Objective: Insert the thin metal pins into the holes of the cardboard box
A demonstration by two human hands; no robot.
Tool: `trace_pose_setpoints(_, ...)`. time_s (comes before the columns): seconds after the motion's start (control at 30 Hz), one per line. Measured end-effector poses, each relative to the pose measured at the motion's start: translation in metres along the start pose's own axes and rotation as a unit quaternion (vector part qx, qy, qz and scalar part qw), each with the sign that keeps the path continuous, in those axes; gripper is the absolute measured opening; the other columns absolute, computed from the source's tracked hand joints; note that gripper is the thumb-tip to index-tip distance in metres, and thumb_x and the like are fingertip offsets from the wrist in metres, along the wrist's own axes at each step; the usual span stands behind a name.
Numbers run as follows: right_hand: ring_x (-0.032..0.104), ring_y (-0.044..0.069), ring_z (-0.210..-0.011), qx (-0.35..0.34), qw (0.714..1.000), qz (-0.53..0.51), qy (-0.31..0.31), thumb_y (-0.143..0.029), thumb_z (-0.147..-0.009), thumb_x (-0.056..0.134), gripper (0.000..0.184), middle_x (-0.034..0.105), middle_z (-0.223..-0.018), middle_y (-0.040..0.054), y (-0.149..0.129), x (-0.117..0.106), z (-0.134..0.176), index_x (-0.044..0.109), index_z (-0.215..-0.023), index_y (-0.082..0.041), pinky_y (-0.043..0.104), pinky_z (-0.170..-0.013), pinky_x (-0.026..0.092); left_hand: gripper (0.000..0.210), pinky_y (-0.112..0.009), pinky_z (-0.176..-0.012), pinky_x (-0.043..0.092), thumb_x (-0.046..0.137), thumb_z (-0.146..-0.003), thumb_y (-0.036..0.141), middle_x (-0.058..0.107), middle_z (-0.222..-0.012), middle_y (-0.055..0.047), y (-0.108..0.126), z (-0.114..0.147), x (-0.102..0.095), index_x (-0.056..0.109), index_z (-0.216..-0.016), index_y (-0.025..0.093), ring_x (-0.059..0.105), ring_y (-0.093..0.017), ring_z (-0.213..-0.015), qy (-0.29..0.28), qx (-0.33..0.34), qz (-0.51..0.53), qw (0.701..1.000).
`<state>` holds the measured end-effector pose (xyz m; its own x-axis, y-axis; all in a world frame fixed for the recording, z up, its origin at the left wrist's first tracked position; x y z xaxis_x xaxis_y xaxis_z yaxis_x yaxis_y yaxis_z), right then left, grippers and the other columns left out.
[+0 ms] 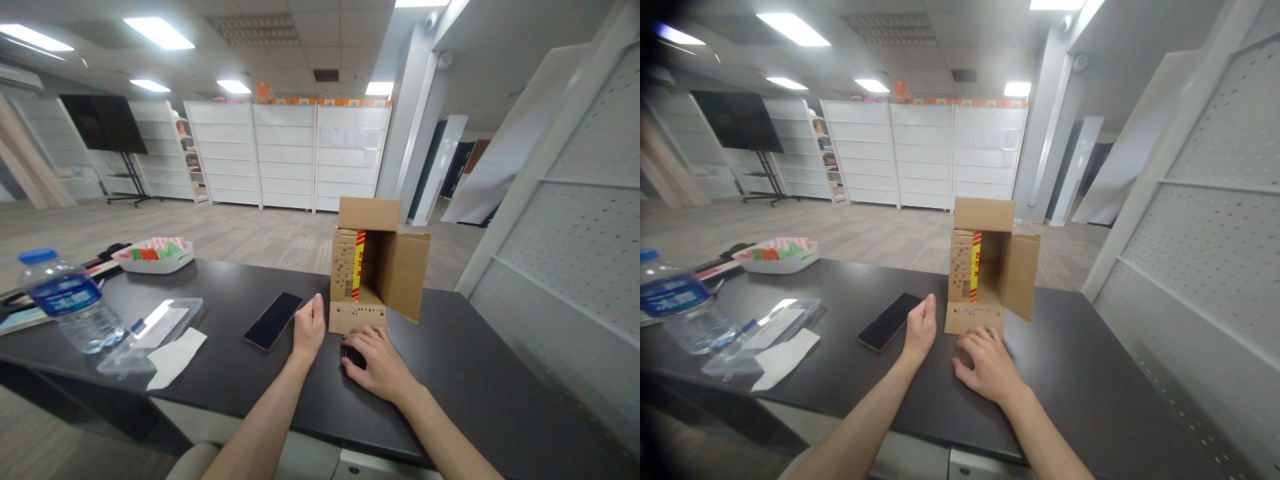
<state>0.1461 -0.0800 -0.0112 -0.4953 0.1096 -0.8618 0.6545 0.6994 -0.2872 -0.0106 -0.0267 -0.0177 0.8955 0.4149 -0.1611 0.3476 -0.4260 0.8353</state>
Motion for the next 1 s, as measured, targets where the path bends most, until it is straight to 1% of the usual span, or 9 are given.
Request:
trace_pose_setpoints(0.2, 0.054, 0.021, -0.096, -0.017, 1.000, 0.015, 0.012, -0.028, -0.088, 0.051, 0.015, 0.067, -0.095, 0.0063, -0.001, 0.000, 0.000, 0.061, -0.098, -0.021, 0.039, -0.089, 0.033, 0.043, -0.025, -0.053, 0.021, 0.034, -0.091, 0.046, 0.028, -0.054, 0.006, -0.001, -0.001, 0.001, 0.030, -0.058, 0.019, 0.027, -0.008, -0.053, -0.001, -0.004, -0.002, 1.000)
trace_pose_setpoints(0.33, 0.054, 0.020, -0.094, -0.025, 0.999, 0.020, 0.024, -0.027, -0.093, 0.044, 0.019, 0.068, -0.094, 0.0057, 0.000, -0.001, -0.001, 0.061, -0.098, -0.022, 0.038, -0.087, 0.034, 0.042, -0.025, -0.053, 0.021, 0.033, -0.092, 0.045, 0.028, -0.054, 0.005, 0.000, -0.001, 0.000, 0.029, -0.058, 0.019, 0.027, -0.008, -0.053, -0.002, -0.003, -0.009, 1.000)
trace_pose_setpoints(0.53, 0.057, 0.018, -0.085, -0.012, 0.997, 0.013, 0.081, -0.028, -0.097, 0.036, 0.028, 0.067, -0.087, 0.0050, 0.012, -0.002, -0.003, 0.063, -0.095, -0.021, 0.034, -0.081, 0.037, 0.044, -0.025, -0.052, 0.021, 0.034, -0.091, 0.047, 0.029, -0.053, 0.005, 0.000, -0.001, 0.000, 0.030, -0.058, 0.019, 0.027, -0.008, -0.053, -0.003, -0.008, -0.001, 1.000)
trace_pose_setpoints(0.67, 0.059, 0.019, -0.082, 0.021, 0.993, -0.008, 0.119, -0.031, -0.097, 0.036, 0.029, 0.067, -0.086, 0.0049, 0.022, -0.007, -0.006, 0.063, -0.093, -0.021, 0.033, -0.078, 0.039, 0.044, -0.025, -0.052, 0.021, 0.036, -0.090, 0.047, 0.030, -0.053, 0.005, 0.002, 0.000, 0.000, 0.030, -0.057, 0.019, 0.028, -0.008, -0.053, 0.000, -0.013, 0.015, 1.000)
trace_pose_setpoints(0.77, 0.060, 0.020, -0.084, 0.059, 0.986, -0.033, 0.152, -0.034, -0.097, 0.036, 0.030, 0.068, -0.089, 0.0063, 0.032, -0.013, -0.009, 0.063, -0.092, -0.021, 0.034, -0.077, 0.041, 0.044, -0.025, -0.052, 0.021, 0.036, -0.090, 0.048, 0.030, -0.052, 0.005, 0.003, 0.000, -0.001, 0.030, -0.057, 0.019, 0.027, -0.008, -0.053, 0.001, -0.013, 0.017, 1.000)
trace_pose_setpoints(0.87, 0.061, 0.021, -0.085, 0.100, 0.974, -0.065, 0.192, -0.037, -0.096, 0.036, 0.032, 0.068, -0.090, 0.0066, 0.044, -0.019, -0.012, 0.064, -0.092, -0.021, 0.034, -0.078, 0.043, 0.046, -0.025, -0.052, 0.021, 0.036, -0.089, 0.051, 0.029, -0.052, 0.005, 0.003, 0.000, -0.001, 0.028, -0.057, 0.019, 0.026, -0.008, -0.052, 0.001, -0.018, 0.021, 1.000)
trace_pose_setpoints(1.0, 0.063, 0.021, -0.081, 0.154, 0.953, -0.112, 0.234, -0.040, -0.095, 0.037, 0.034, 0.068, -0.088, 0.0062, 0.058, -0.021, -0.016, 0.064, -0.092, -0.020, 0.031, -0.073, 0.046, 0.047, -0.025, -0.052, 0.020, 0.035, -0.088, 0.053, 0.027, -0.053, 0.005, 0.002, -0.001, -0.001, 0.028, -0.056, 0.019, 0.026, -0.008, -0.052, 0.001, -0.018, 0.016, 1.000)
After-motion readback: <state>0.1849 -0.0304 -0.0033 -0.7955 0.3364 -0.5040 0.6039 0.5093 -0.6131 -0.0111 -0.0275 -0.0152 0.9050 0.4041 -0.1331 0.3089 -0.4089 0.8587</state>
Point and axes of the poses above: each hand's wrist, its own z-axis away from the middle knuckle, its own x-axis out of the palm, y = z × x, the point moved 5 cm from there along -z, towards the middle knuckle
